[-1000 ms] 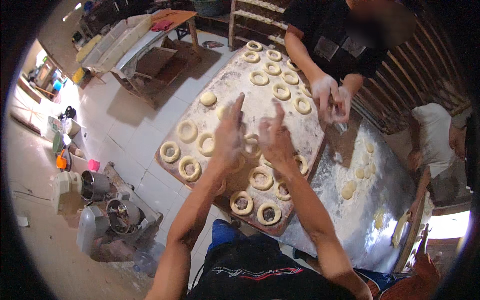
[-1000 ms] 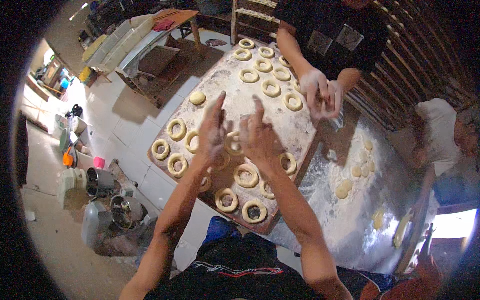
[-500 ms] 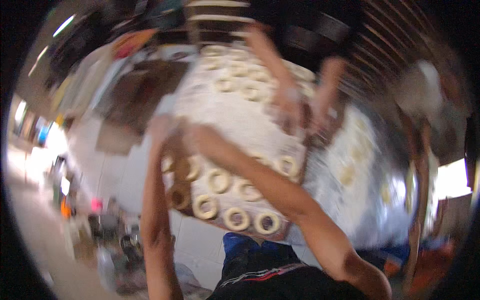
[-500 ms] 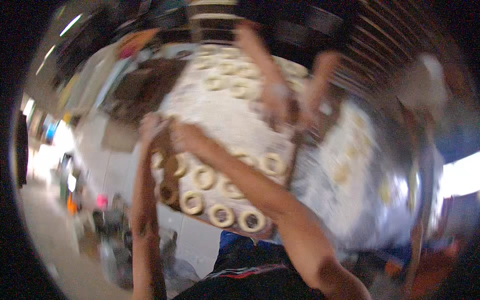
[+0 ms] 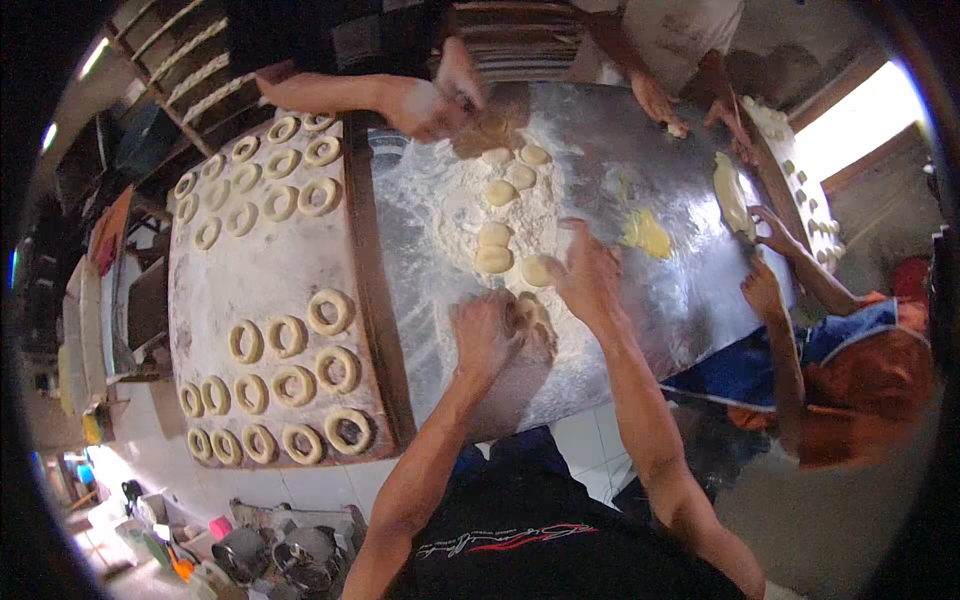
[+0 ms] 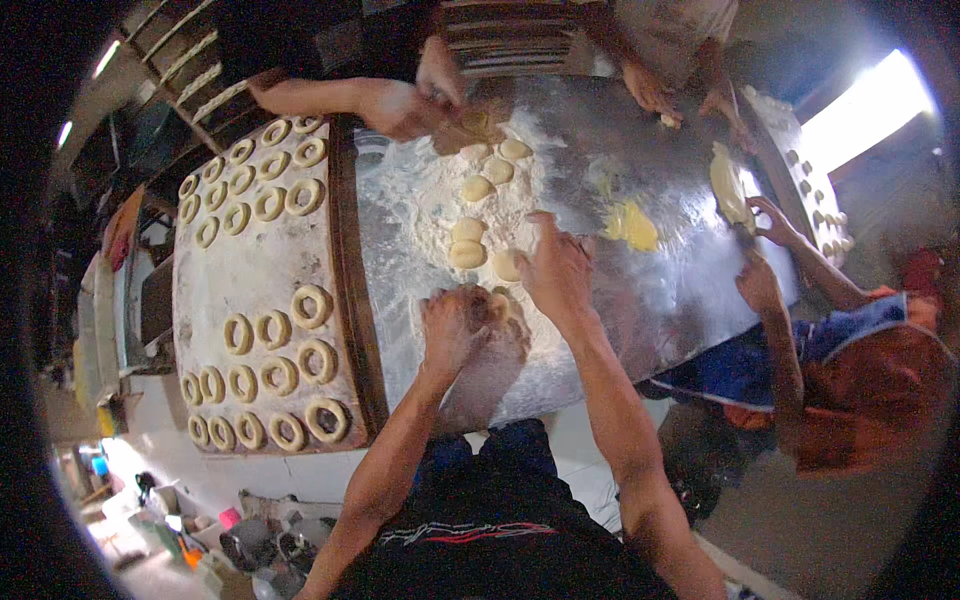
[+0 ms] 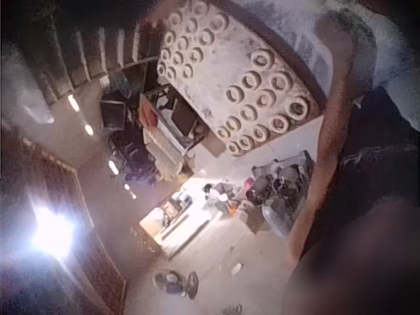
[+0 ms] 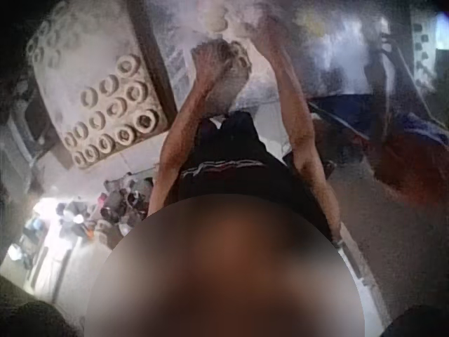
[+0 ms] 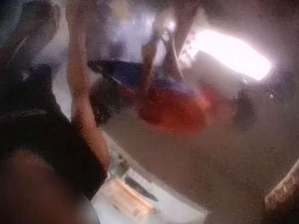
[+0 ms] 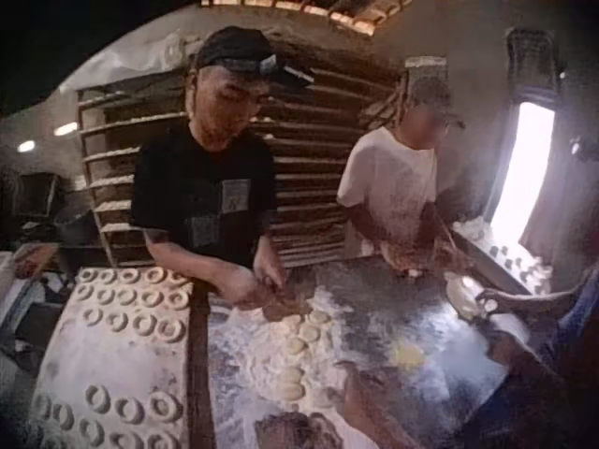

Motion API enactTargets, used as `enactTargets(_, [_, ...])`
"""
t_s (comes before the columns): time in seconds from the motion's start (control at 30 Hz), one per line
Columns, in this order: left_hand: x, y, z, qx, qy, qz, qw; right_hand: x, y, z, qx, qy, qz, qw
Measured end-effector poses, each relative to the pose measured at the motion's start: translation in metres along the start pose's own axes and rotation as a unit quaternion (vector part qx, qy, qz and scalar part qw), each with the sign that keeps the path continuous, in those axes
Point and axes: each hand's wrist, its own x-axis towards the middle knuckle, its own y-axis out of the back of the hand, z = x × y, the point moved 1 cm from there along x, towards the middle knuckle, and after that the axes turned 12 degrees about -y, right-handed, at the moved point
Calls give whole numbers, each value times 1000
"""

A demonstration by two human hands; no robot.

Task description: The person shapes small dough balls into rings by hand and places them on a floured wooden board. Another person assists by rolling dough and arranging pieces nearby.

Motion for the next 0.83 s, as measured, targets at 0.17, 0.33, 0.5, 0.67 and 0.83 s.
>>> enactTargets(0.17, [-4,4,31,-359,182,91,911,-48,7,40,418,-97,-162,888])
enactTargets(0.33, [-15,22,70,-399,182,165,883,-60,18,42,533,-80,-306,785])
enactTargets(0.5, [-23,28,73,-449,176,198,853,-63,25,23,553,-136,-384,727])
enactTargets(0.67, [-29,51,60,-522,150,210,813,-65,13,-1,580,-128,-394,701])
enactTargets(0.83, [-45,120,27,-436,85,48,895,-44,-7,-19,571,74,-492,654])
